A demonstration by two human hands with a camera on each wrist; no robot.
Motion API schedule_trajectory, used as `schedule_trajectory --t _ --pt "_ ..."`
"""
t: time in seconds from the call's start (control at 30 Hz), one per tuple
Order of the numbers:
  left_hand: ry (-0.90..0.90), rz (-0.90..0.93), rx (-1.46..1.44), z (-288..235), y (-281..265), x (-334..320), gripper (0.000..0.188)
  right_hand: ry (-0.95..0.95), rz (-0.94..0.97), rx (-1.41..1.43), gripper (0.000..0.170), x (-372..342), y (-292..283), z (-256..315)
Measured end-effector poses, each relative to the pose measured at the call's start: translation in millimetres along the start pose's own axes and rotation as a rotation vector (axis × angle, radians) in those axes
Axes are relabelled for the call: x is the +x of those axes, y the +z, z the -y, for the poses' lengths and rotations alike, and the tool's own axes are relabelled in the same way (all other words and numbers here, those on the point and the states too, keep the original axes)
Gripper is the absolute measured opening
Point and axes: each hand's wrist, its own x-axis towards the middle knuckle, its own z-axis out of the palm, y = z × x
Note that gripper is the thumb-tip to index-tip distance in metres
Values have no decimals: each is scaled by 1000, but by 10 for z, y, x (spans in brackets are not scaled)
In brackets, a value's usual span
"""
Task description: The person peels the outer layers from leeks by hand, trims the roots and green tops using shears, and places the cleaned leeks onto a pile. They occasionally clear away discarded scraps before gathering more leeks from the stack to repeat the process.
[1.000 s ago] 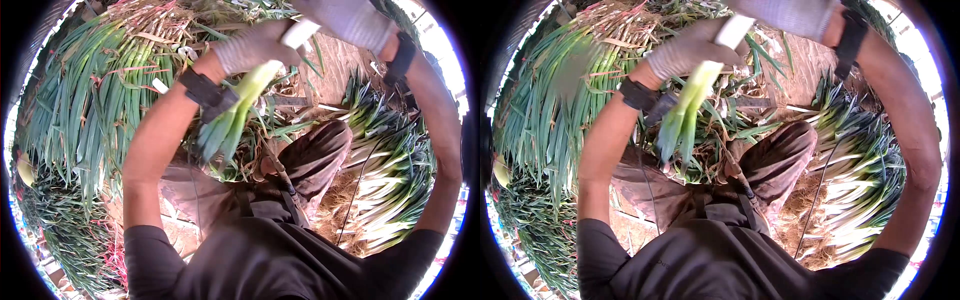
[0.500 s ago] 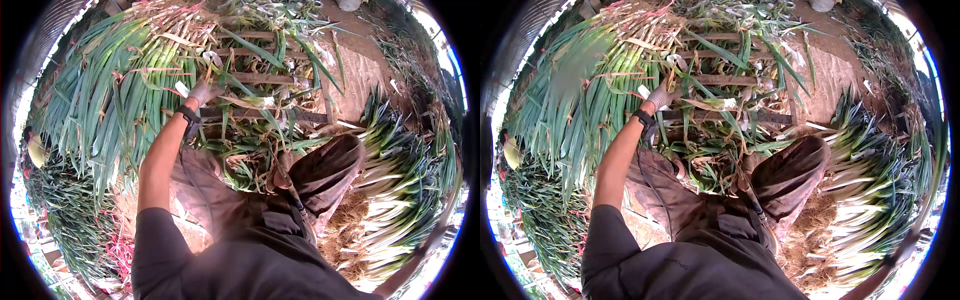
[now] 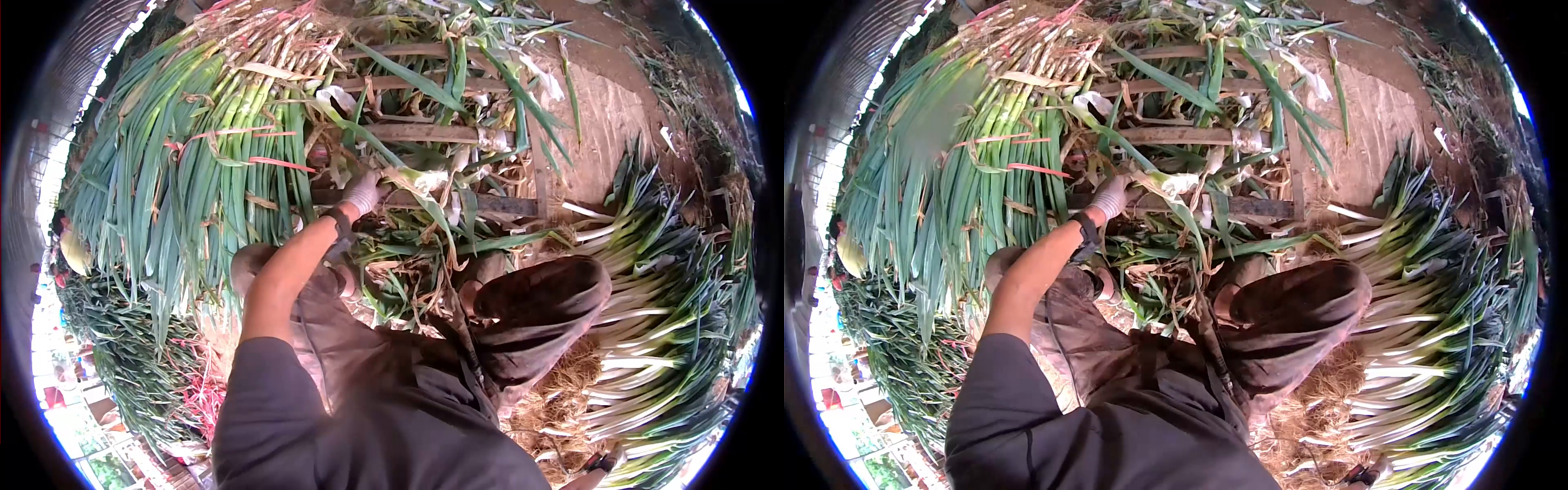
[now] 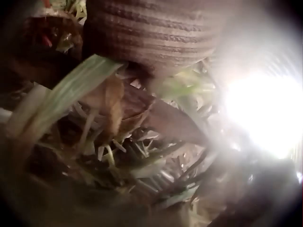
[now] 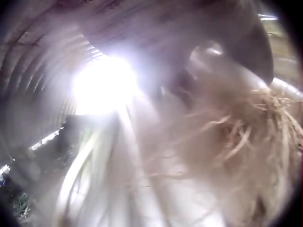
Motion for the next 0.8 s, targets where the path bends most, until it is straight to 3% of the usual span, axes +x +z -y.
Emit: schedule_trajectory --t 0.07,0.13,0.17,0.2,0.23,0.27,0.3,0.33,0.4,0.43,0.47,0.57,0.6,0.67,0.7,0.73,0.77,0.8 --pt "67 -232 -123 40 38 46 29 -96 -50 -65 41 -5 -113 322" --pt "17 -442 -565 104 -36 293 22 -249 -79 -77 48 -234 -307 954" --pt "64 -574 -591 223 -93 473 20 -341 -47 -68 52 -454 -431 1380" --pt "113 -705 -605 324 -166 638 18 -700 -165 -77 54 111 12 1388" --pt "88 -849 -278 165 -478 531 19 -715 6 32 51 -30 29 1784" --pt "-106 -787 -192 80 -730 494 23 -843 342 296 48 -533 -26 2222" --pt "-191 -755 -51 224 -806 648 28 -863 735 551 46 -1081 -107 2684" --pt "-324 -624 35 359 -876 801 49 -1133 629 302 48 -1984 -434 3172" --pt "-386 -547 115 504 -871 909 77 -1579 717 379 71 -2902 -98 3516" --pt "-382 -362 -24 789 -752 1106 95 -1420 896 348 75 -3588 -186 3680" --pt "-390 -266 37 986 -557 1215 93 -1526 905 49 83 -4115 -245 3940" --pt "-371 -345 68 930 -391 1185 94 -1541 1083 -268 110 -5315 -9 4351" --pt "-361 -339 -101 888 -392 1186 88 -1745 911 -183 111 -5561 415 4264" --pt "-295 -363 -159 732 -382 1159 78 -1816 805 -599 111 -6191 583 4287" --pt "-168 -386 -120 633 -361 1133 73 -1894 838 -498 92 -6413 348 4268" --pt "-49 -407 -78 499 -312 1079 67 -1840 1077 -380 85 -6623 533 4204" --pt "-17 -438 -47 230 -280 977 63 -1870 1109 -479 77 -6870 493 4182" --pt "22 -467 -15 -56 -256 949 60 -2124 744 -221 62 -7034 742 3932"
